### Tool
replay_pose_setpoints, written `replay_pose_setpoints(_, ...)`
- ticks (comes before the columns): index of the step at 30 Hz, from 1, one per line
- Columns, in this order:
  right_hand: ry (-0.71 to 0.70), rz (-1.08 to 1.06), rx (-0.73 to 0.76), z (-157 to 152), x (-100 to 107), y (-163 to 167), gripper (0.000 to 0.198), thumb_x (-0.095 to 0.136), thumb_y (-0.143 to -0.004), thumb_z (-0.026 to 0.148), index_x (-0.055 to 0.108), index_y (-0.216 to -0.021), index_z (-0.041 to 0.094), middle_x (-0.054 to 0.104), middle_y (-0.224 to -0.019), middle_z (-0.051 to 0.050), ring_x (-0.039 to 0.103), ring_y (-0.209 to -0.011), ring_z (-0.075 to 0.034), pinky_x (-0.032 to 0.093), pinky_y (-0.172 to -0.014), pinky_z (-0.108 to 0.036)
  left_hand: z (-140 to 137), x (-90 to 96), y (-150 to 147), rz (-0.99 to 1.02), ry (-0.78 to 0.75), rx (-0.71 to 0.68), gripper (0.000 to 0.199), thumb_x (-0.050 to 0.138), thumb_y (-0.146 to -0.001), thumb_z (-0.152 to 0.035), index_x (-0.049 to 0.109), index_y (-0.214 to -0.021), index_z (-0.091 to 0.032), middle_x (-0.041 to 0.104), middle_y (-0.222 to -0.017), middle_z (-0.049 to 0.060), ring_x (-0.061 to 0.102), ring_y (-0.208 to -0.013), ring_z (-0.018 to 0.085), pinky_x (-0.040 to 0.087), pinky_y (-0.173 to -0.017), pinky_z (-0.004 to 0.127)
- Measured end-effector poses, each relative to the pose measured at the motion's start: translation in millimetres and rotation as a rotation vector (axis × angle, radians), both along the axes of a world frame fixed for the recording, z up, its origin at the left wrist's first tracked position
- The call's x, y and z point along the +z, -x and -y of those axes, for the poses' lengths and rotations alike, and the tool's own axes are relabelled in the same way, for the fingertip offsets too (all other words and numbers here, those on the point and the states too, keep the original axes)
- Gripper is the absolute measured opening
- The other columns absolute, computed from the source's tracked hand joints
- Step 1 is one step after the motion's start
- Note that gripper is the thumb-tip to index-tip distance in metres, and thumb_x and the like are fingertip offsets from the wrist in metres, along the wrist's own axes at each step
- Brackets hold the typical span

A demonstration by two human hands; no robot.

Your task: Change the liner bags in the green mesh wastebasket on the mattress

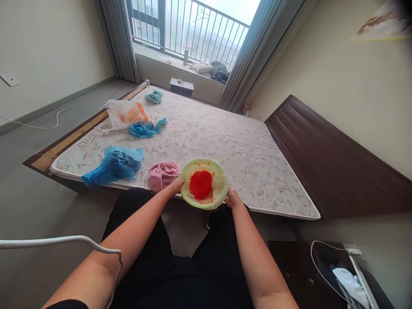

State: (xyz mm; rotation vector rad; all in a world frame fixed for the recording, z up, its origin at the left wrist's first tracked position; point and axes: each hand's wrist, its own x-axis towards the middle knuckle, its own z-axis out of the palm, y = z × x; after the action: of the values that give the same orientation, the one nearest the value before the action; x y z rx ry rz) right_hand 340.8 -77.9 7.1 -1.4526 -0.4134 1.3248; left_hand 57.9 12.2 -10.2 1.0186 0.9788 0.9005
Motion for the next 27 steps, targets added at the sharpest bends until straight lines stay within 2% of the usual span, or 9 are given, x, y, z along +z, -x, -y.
replay_pose_setpoints(4, -0.06, -0.037, -0.195, -2, 7, -20, 0.031, 0.077, -0.074, 0.015, 0.059, -0.099, 0.023, 0.074, -0.083, 0.0, 0.072, -0.069, -0.016, 0.062, -0.063, -0.028, -3, 4.0, 12, -0.072, 0.037, -0.003, 0.031, 0.056, -0.066, -0.003, 0.072, -0.088, -0.015, 0.079, -0.091, 0.009, 0.072, -0.098, 0.029, 0.061, -0.094, 0.041)
replay_pose_setpoints(7, -0.091, 0.003, -0.398, -3, 13, -37, 0.03, 0.071, -0.078, 0.014, 0.053, -0.1, 0.026, 0.07, -0.081, 0.005, 0.07, -0.068, -0.011, 0.06, -0.063, -0.021, -1, 13.4, 24, -0.132, 0.093, 0.046, 0.028, 0.058, -0.069, -0.006, 0.072, -0.092, -0.014, 0.077, -0.085, 0.009, 0.072, -0.101, 0.032, 0.063, -0.091, 0.041)
replay_pose_setpoints(9, -0.086, 0.021, -0.444, -3, 15, -41, 0.031, 0.07, -0.078, 0.016, 0.053, -0.102, 0.027, 0.068, -0.082, 0.006, 0.068, -0.067, -0.01, 0.059, -0.062, -0.02, 3, 24.5, 29, -0.124, 0.187, 0.045, 0.031, 0.061, -0.072, -0.008, 0.073, -0.1, -0.015, 0.076, -0.083, 0.008, 0.073, -0.101, 0.033, 0.063, -0.087, 0.041)
replay_pose_setpoints(12, -0.034, 0.057, -0.397, -3, 14, -33, 0.035, 0.072, -0.081, 0.025, 0.057, -0.113, 0.027, 0.07, -0.096, 0.002, 0.066, -0.071, -0.011, 0.06, -0.064, -0.023, 10, 43.3, 31, -0.095, 0.358, 0.084, 0.034, 0.065, -0.077, -0.01, 0.073, -0.109, -0.016, 0.076, -0.083, 0.009, 0.075, -0.097, 0.035, 0.063, -0.083, 0.043)
replay_pose_setpoints(15, 0.031, 0.054, -0.295, -4, 13, -17, 0.046, 0.067, -0.089, 0.046, 0.055, -0.13, 0.031, 0.066, -0.125, -0.006, 0.068, -0.084, -0.016, 0.064, -0.073, -0.036, 14, 54.9, 31, -0.045, 0.386, 0.162, 0.033, 0.071, -0.086, -0.021, 0.071, -0.119, -0.022, 0.076, -0.094, 0.009, 0.074, -0.101, 0.031, 0.062, -0.084, 0.039)
replay_pose_setpoints(18, 0.045, -0.045, -0.214, -4, 14, -4, 0.066, 0.067, -0.09, 0.057, 0.042, -0.147, 0.036, 0.054, -0.145, -0.013, 0.072, -0.099, -0.023, 0.064, -0.078, -0.047, 12, 54.8, 30, 0.003, 0.394, 0.19, 0.032, 0.066, -0.095, -0.044, 0.069, -0.121, -0.026, 0.076, -0.106, 0.008, 0.073, -0.104, 0.026, 0.059, -0.085, 0.035)
replay_pose_setpoints(20, 0.035, -0.08, -0.189, -3, 14, 2, 0.075, 0.07, -0.089, 0.055, 0.032, -0.152, 0.039, 0.052, -0.146, -0.014, 0.073, -0.101, -0.025, 0.064, -0.079, -0.047, 9, 49.5, 29, -0.009, 0.421, 0.212, 0.033, 0.057, -0.1, -0.05, 0.069, -0.118, -0.025, 0.075, -0.109, 0.008, 0.073, -0.102, 0.023, 0.058, -0.083, 0.032)
replay_pose_setpoints(22, 0.044, -0.079, -0.199, -3, 15, 5, 0.072, 0.069, -0.091, 0.052, 0.031, -0.151, 0.04, 0.055, -0.14, -0.012, 0.073, -0.097, -0.023, 0.064, -0.079, -0.046, 7, 42.2, 27, -0.042, 0.446, 0.24, 0.035, 0.049, -0.104, -0.051, 0.068, -0.115, -0.024, 0.074, -0.107, 0.007, 0.072, -0.096, 0.02, 0.057, -0.08, 0.03)
replay_pose_setpoints(27, 0.119, -0.1, -0.236, -6, 15, 5, 0.041, 0.054, -0.098, 0.051, 0.048, -0.136, 0.035, 0.059, -0.133, -0.01, 0.072, -0.095, -0.021, 0.064, -0.081, -0.046, 4, 27.2, 25, -0.067, 0.474, 0.311, 0.037, 0.04, -0.108, -0.051, 0.064, -0.113, -0.023, 0.071, -0.099, 0.005, 0.069, -0.079, 0.016, 0.056, -0.072, 0.027)
